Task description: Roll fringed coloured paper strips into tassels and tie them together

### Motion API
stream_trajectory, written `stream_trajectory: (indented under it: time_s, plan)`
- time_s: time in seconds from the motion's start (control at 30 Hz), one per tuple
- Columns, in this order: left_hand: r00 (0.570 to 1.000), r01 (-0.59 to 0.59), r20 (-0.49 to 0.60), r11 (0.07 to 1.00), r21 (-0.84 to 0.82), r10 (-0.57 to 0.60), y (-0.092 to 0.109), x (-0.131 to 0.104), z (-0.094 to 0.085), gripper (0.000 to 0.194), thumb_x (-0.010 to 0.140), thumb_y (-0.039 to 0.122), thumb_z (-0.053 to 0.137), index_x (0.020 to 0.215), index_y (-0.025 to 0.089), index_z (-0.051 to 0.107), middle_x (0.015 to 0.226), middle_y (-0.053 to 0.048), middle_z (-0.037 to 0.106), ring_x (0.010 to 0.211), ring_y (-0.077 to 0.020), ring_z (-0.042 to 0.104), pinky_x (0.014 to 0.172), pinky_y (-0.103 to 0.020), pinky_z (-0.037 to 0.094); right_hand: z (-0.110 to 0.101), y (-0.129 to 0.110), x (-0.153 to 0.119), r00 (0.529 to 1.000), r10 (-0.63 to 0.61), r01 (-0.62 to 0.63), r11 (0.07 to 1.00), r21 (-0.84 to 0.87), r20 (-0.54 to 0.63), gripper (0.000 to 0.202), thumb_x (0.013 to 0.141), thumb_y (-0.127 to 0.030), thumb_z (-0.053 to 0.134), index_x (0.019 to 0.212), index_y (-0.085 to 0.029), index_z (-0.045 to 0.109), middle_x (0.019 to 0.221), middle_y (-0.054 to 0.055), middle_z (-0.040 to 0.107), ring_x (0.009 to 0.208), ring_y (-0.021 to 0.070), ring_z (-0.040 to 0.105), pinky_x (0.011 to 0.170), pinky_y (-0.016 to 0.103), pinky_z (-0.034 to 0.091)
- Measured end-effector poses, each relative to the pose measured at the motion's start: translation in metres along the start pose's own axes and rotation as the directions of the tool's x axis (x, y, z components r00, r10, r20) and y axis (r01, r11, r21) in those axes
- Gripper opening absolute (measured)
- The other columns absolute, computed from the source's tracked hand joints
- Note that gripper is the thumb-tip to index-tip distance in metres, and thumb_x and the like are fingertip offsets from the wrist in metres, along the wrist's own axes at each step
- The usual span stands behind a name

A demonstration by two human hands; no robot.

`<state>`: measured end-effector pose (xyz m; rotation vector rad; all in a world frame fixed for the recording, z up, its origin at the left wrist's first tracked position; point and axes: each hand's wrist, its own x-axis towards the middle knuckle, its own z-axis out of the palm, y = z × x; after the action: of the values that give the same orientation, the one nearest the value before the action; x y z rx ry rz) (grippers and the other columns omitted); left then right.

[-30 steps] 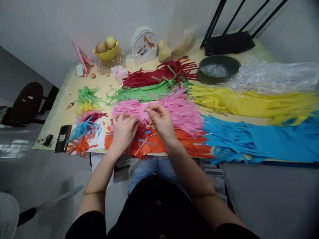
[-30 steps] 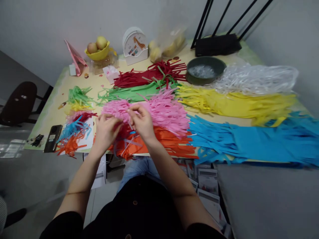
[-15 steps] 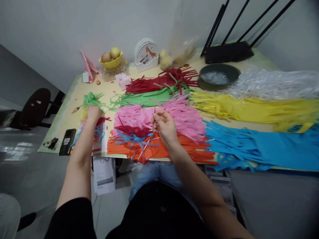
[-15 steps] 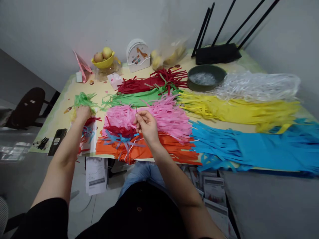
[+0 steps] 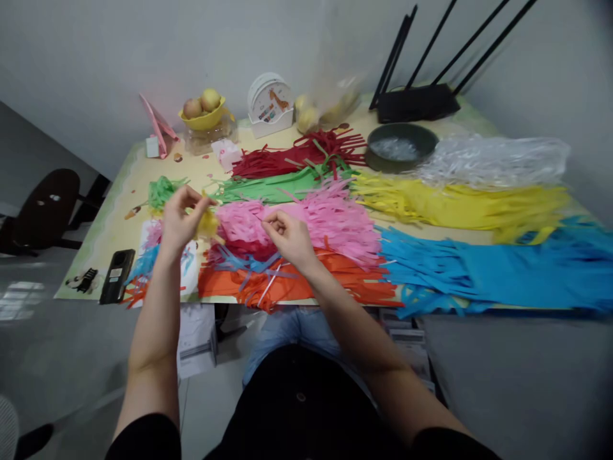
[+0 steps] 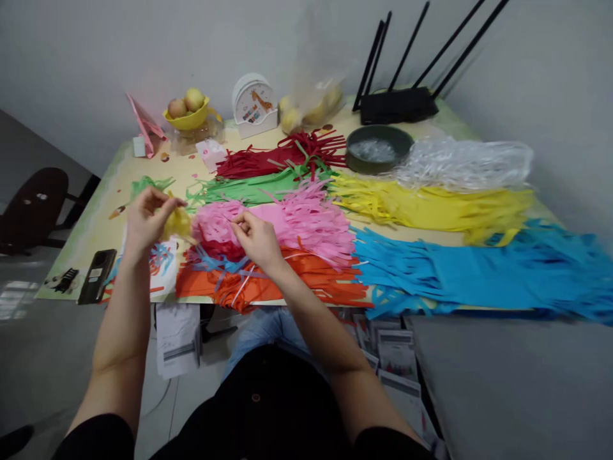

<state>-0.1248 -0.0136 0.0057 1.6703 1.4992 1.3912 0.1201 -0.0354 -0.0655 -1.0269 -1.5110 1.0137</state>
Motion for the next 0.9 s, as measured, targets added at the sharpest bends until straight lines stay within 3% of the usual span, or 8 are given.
stream_trajectory:
  time_s: [0.1,0.23,0.37,0.57,0.9]
  plan:
    - [0.989,0.034,0.149,0.993,-0.115,-0.017,0.010,-0.022,0.041,0.030,0.074,0.039,0.082,0.074,0.018,0.060,0.070,-0.002,0.070,0.063,-0.0139,0.063,0.061,-0.026,0.047,-0.002,-0.012,0.000,1.000,0.013,-0.014,0.989,0.145,0.014,0.020,0.087,-0.038,0.060,0.079,-0.019,0.059,0.057,-0.005,0.051,0.051,0.0093,0.045,0.054,0.023,0.032]
    - [0.979,0.140,0.181,0.955,-0.261,-0.094,0.018,-0.036,0.067,0.033,0.065,0.039,0.087,0.074,0.017,0.062,0.069,-0.002,0.068,0.065,-0.0143,0.066,0.065,-0.026,0.051,-0.006,-0.021,-0.005,0.998,0.043,-0.055,0.970,0.239,0.056,0.027,0.085,-0.044,0.062,0.078,-0.019,0.057,0.055,-0.005,0.050,0.050,0.0088,0.044,0.051,0.023,0.031]
    - [0.971,0.186,0.206,0.931,-0.314,-0.124,0.024,-0.043,0.074,0.031,0.066,0.036,0.085,0.078,0.017,0.065,0.074,-0.004,0.071,0.070,-0.0167,0.070,0.071,-0.028,0.055,-0.010,-0.025,-0.009,0.993,0.064,-0.091,0.954,0.284,0.102,0.030,0.083,-0.047,0.064,0.077,-0.019,0.057,0.055,-0.006,0.050,0.048,0.0075,0.043,0.049,0.022,0.030]
    - [0.973,0.191,0.188,0.914,-0.358,-0.130,0.028,-0.050,0.078,0.023,0.070,0.029,0.081,0.082,0.017,0.066,0.075,-0.004,0.073,0.071,-0.0167,0.071,0.069,-0.026,0.055,-0.011,-0.030,-0.010,0.991,0.083,-0.112,0.946,0.304,0.107,0.023,0.083,-0.040,0.063,0.076,-0.019,0.056,0.054,-0.006,0.051,0.046,0.0068,0.042,0.048,0.021,0.030]
    - [0.997,0.060,0.064,0.968,-0.244,-0.045,0.035,-0.053,0.080,0.020,0.069,0.026,0.082,0.077,0.017,0.067,0.075,-0.002,0.070,0.070,-0.0138,0.069,0.070,-0.025,0.054,-0.016,-0.035,-0.011,0.982,0.123,-0.160,0.943,0.292,0.141,0.022,0.082,-0.037,0.062,0.072,-0.018,0.055,0.050,-0.007,0.049,0.043,0.0057,0.040,0.046,0.021,0.028]
